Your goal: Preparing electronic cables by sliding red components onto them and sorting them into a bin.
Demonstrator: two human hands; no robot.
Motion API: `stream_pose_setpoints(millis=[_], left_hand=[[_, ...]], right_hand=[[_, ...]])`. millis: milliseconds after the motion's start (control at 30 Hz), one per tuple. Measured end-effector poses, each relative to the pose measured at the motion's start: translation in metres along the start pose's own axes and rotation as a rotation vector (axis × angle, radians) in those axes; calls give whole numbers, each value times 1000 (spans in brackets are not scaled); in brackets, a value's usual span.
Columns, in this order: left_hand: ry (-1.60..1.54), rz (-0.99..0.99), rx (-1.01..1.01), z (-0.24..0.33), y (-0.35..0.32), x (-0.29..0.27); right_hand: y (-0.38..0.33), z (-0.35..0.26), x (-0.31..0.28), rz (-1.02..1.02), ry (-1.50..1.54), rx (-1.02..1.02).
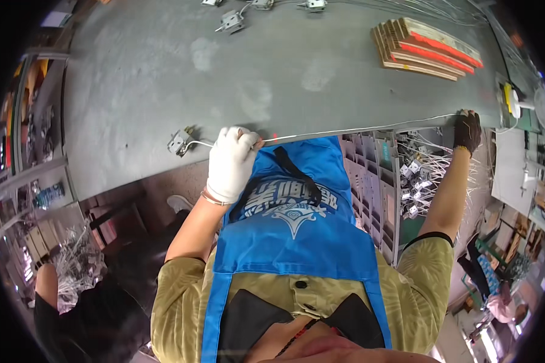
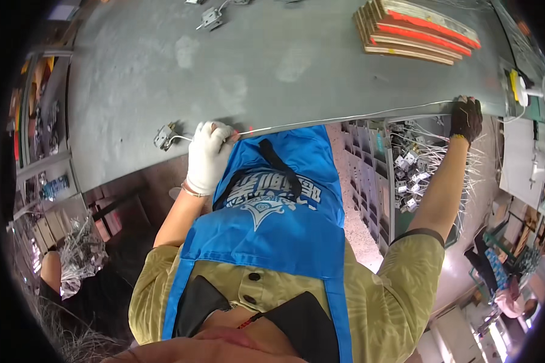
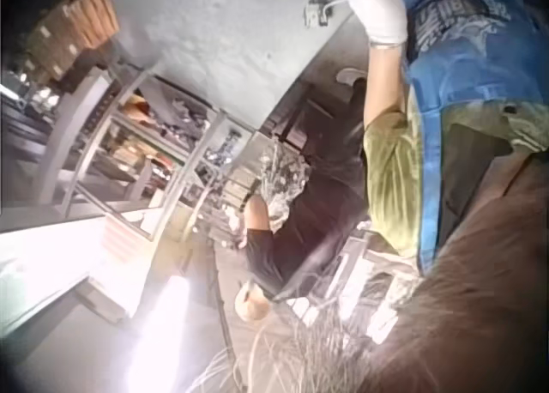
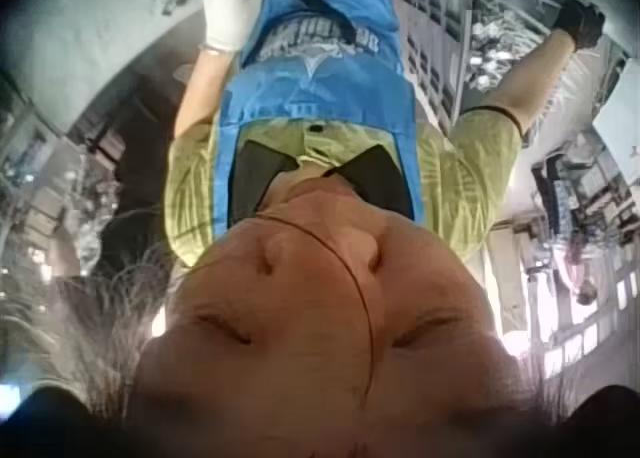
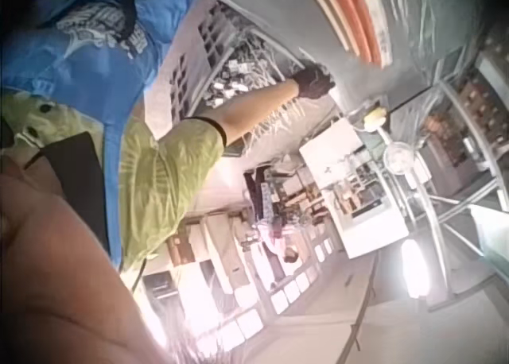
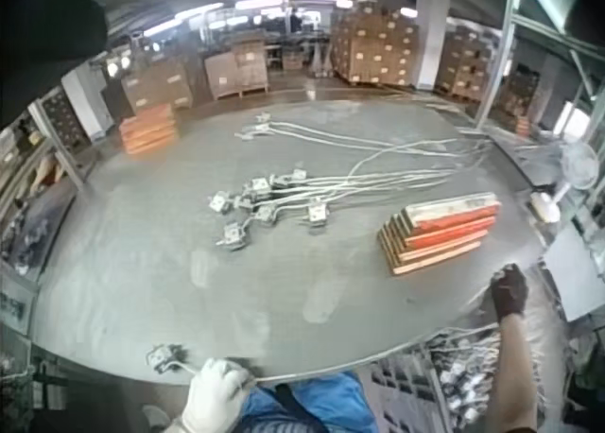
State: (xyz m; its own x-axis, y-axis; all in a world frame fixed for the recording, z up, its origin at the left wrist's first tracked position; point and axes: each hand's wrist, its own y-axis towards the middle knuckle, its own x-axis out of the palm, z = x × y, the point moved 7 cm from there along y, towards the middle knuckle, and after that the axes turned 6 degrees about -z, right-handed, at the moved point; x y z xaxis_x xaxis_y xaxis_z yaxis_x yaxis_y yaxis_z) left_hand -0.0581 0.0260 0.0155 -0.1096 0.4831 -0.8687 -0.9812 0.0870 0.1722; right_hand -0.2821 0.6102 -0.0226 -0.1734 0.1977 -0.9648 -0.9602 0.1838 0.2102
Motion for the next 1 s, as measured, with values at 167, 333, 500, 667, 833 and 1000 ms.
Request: stream_pose_setpoints(millis=[167, 333, 500, 667, 833, 1000], left_hand=[[-52, 9, 5, -8, -8, -1], [-82, -34, 20, 0, -5, -4], [-94, -96, 13, 6, -4, -2], [-31, -118, -20, 0, -15, 5], [-52, -76, 74, 1, -13, 5], [-54, -121, 60, 1, -6, 3]], right_hand=[[10, 6, 13, -19, 58, 64], [16, 28, 27, 47, -3, -14], [21, 26, 29, -85, -169, -228], [4, -8, 6, 54, 153, 113], [-2, -5, -8, 114, 32, 142], [-7, -6, -26, 33, 15, 105]])
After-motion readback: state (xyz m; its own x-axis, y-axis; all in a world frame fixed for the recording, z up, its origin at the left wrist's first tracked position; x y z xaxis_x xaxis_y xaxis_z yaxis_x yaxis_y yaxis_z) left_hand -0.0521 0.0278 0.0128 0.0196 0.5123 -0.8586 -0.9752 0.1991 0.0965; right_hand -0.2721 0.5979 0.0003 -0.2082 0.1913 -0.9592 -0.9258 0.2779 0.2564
